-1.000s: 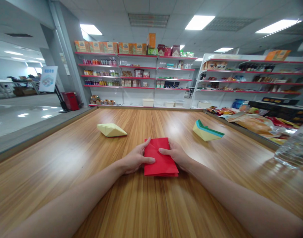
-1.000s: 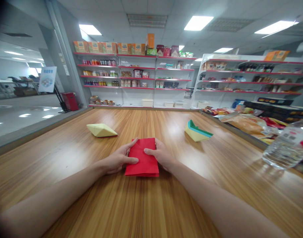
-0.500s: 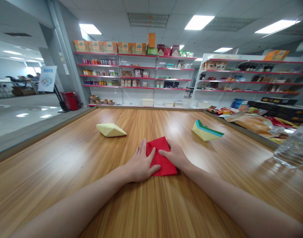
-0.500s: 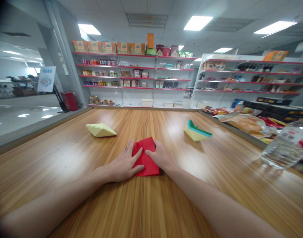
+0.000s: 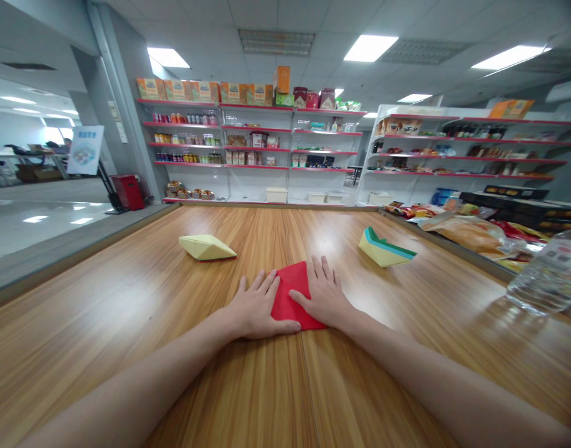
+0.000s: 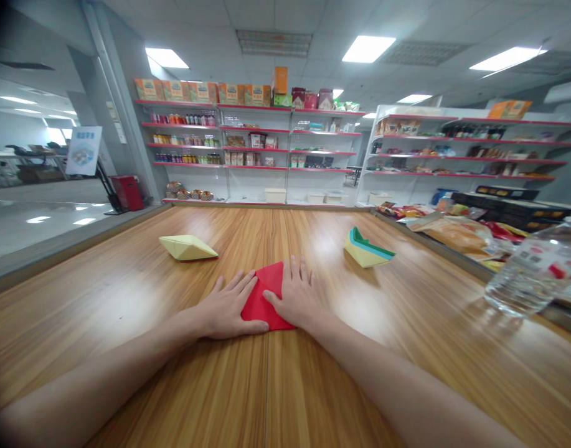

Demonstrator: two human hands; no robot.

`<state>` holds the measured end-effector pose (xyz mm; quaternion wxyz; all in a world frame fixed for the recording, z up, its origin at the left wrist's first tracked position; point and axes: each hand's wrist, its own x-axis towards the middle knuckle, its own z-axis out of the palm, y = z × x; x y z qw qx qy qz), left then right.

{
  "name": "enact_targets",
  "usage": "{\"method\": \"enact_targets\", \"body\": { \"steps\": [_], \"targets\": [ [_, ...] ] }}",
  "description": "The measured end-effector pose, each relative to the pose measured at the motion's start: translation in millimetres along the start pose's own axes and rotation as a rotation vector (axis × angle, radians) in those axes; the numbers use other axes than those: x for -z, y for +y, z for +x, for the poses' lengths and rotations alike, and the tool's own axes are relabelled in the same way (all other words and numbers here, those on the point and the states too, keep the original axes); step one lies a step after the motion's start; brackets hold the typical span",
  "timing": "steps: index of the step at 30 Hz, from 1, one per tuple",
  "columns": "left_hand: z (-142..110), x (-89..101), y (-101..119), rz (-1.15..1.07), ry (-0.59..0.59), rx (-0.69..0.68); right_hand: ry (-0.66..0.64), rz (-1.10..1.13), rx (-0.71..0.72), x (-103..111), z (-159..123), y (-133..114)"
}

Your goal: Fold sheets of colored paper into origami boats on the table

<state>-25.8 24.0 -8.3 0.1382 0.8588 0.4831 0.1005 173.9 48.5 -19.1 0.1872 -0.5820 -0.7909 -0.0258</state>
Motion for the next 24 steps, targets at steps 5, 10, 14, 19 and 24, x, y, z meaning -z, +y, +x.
{"method": "enact_targets", "body": {
  "steps": [5, 10, 14, 19, 24],
  "targets": [
    [0, 0.9, -1, -0.008, 0.002, -0.019, 0.05, -0.026, 0.251, 15, -5, -13],
    [-1, 4.1, -1, -0.026, -0.017, -0.039, -0.323, 0.128, 0.446, 18, -4, -13],
    [-1, 4.2, -1, -0.015, -0.03, -0.047, -0.364, 0.153, 0.33, 15, 2, -6],
    [0, 7.2, -1, 0.061, -0.081, -0.027, -0.37, 0.08, 0.164, 15, 12, 9],
    [1, 21.3, -12, 0.088, -0.163, -0.08, -0.331, 0.05, 0.076, 13, 14, 18]
  ]
}}
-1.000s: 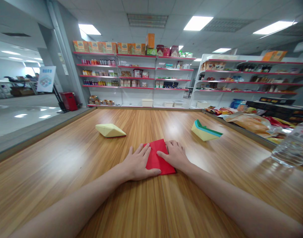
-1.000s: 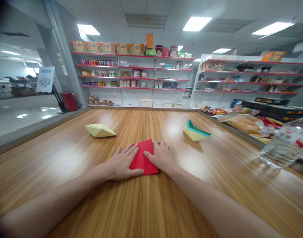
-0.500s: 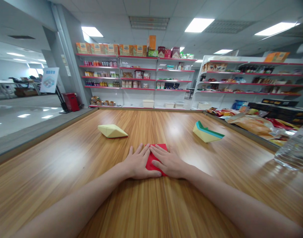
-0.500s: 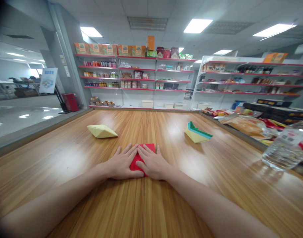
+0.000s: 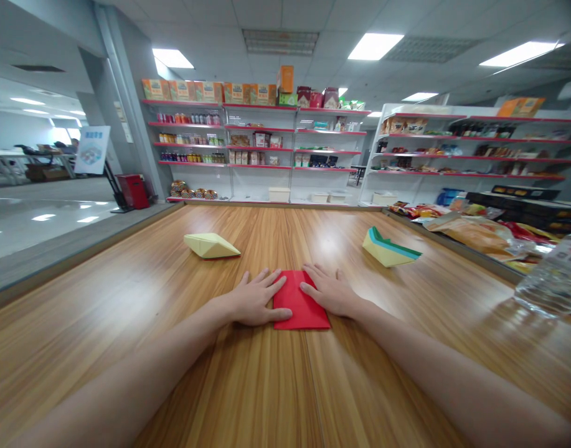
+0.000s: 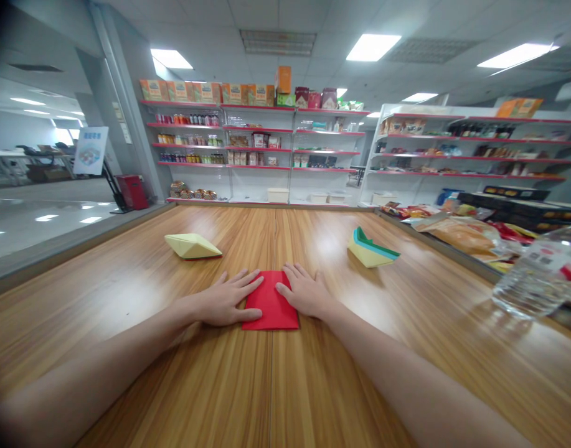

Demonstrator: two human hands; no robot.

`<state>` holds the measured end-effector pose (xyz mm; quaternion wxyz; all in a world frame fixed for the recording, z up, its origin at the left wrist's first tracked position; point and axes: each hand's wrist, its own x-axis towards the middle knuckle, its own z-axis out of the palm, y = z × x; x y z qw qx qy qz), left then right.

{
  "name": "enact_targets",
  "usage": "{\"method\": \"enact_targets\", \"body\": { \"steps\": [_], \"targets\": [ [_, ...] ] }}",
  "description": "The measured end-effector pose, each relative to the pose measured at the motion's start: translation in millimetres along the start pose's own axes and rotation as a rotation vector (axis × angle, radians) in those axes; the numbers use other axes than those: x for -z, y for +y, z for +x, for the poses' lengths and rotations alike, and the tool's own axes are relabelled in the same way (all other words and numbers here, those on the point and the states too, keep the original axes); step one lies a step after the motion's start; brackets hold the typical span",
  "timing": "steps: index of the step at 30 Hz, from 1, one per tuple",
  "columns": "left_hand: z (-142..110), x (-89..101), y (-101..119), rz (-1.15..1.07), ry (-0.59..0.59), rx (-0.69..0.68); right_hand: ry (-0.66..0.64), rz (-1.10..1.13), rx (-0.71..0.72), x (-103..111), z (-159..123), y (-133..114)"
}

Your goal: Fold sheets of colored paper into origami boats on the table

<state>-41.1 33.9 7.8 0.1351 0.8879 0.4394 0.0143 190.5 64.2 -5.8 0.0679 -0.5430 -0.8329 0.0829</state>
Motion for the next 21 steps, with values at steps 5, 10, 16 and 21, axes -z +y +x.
{"method": "enact_targets", "body": {
  "steps": [5, 10, 16, 21],
  "targets": [
    [0, 2.9, -10, 0.003, -0.015, -0.047, 0.069, 0.031, -0.01, -2, -2, 0],
    [0, -1.0, -12, -0.01, 0.019, -0.05, 0.175, 0.084, -0.018, -6, 0, 3],
    [1, 7.3, -15, -0.053, -0.009, -0.058, 0.385, 0.285, 0.15, -11, 1, 2],
    [3, 6.9, -15, -0.088, -0.002, -0.025, 0.421, 0.448, 0.234, -11, -5, -8]
  ]
}}
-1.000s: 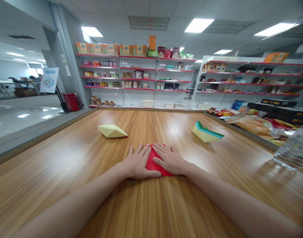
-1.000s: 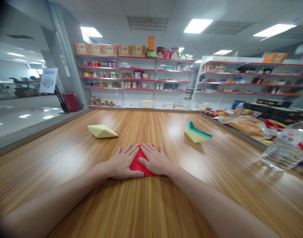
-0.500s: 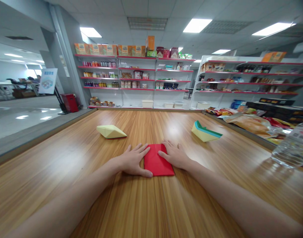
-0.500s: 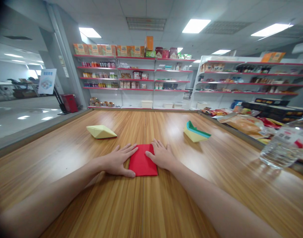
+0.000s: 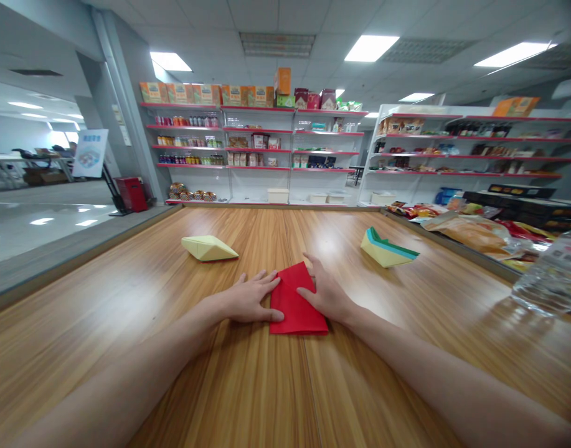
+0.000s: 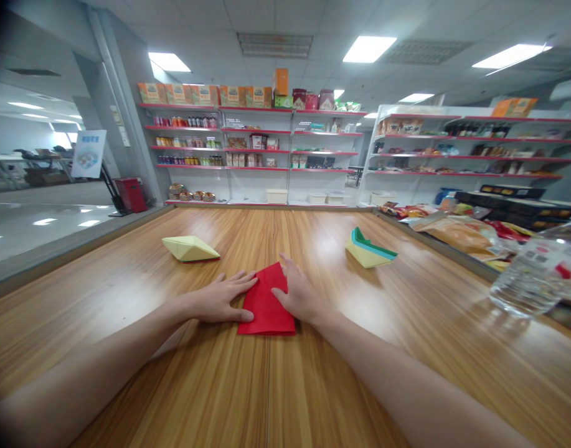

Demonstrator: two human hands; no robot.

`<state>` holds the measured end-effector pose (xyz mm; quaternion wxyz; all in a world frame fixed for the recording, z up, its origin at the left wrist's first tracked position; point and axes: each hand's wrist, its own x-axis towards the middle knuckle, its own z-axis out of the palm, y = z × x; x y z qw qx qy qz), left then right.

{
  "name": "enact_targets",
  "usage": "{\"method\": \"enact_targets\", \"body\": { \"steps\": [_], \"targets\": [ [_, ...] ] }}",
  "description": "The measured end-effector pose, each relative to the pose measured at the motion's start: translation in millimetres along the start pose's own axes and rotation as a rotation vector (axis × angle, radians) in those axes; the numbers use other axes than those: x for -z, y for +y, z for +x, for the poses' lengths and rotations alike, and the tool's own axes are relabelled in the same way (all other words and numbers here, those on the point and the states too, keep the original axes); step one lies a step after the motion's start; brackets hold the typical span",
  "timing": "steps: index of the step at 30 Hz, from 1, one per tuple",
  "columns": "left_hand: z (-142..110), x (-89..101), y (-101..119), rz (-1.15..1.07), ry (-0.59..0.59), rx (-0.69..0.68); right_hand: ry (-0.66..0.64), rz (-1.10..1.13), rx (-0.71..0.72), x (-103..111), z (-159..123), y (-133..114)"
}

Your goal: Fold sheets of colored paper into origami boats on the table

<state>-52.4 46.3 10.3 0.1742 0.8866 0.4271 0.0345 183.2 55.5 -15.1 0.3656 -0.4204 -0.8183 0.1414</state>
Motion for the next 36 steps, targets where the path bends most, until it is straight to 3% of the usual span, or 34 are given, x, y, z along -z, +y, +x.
{"method": "enact_targets", "body": {
  "steps": [2, 8, 12, 16, 21, 27, 32, 36],
  "targets": [
    [1, -3.2, -1, -0.032, 0.043, 0.041, -0.034, -0.014, 0.037, 1, -1, -5],
    [4, -9.5, -6, -0.05, 0.096, 0.071, -0.323, -0.102, 0.226, 6, -1, -16],
    [3, -7.8, -6, -0.002, 0.076, 0.056, -0.52, -0.162, 0.222, 10, -2, -28],
    [0, -4.9, -4, 0.059, 0.014, -0.003, -0.624, -0.199, 0.216, 14, -1, -37],
    [-1, -5.8, -1, 0.057, 0.054, 0.001, -0.61, -0.218, 0.181, 13, -1, -38],
    [1, -7.7, 1, 0.079, 0.069, 0.014, -0.357, -0.317, 0.182, 6, 0, -39],
    [2, -9.0, 0, 0.101, 0.068, 0.013, -0.521, -0.271, 0.171, -2, -2, -44],
    [2, -10.0, -1, 0.103, 0.071, 0.029, -0.553, -0.244, 0.12, -4, -4, -40]
  ]
}}
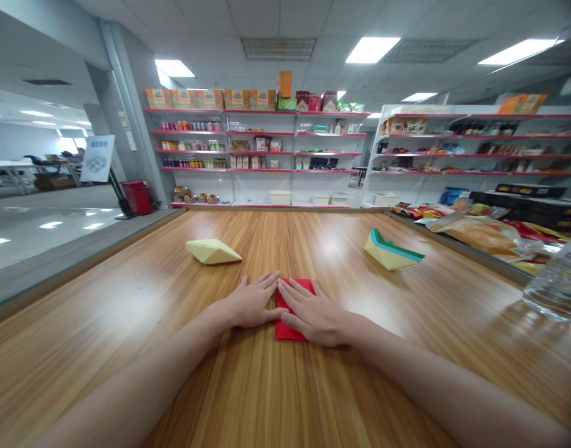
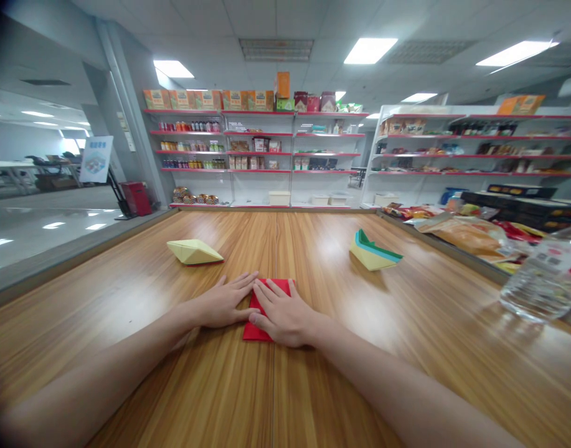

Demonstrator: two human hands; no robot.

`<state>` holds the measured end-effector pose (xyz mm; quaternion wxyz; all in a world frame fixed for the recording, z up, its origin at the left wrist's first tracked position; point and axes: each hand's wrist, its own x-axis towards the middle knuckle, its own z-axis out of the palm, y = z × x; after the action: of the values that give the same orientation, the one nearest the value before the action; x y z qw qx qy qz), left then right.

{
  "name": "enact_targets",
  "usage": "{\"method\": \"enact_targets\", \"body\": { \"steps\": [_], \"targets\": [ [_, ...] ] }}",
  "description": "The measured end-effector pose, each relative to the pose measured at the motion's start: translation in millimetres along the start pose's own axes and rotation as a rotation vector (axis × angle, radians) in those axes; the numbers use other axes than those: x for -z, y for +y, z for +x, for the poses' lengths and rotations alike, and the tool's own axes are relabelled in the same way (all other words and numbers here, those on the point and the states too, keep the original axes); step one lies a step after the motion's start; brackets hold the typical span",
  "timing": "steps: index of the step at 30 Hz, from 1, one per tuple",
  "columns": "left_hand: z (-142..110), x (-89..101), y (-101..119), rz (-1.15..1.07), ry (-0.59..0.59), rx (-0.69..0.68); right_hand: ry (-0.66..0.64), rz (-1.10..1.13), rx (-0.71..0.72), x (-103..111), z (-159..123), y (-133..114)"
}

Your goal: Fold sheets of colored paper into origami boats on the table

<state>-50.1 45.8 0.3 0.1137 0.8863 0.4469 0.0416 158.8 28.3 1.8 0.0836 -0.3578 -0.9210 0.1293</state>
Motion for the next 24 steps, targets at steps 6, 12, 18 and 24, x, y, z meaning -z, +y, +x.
{"method": "enact_targets", "body": {
  "steps": [6, 12, 18, 24],
  "targets": [
    [-1, 1.9, 2, -0.018, 0.0, -0.001, 0.003, -0.022, -0.186, 1, -1, 27],
    [0, 0.9, 3, -0.025, -0.002, 0.008, 0.087, -0.103, -0.419, -4, -2, 43],
    [-1, -2.5, 3, -0.109, 0.103, 0.037, 0.144, -0.132, -0.461, -6, -4, 40],
    [1, -3.6, 2, -0.603, 0.245, -0.062, 0.15, -0.13, -0.435, -9, -4, 40]
  ]
}}
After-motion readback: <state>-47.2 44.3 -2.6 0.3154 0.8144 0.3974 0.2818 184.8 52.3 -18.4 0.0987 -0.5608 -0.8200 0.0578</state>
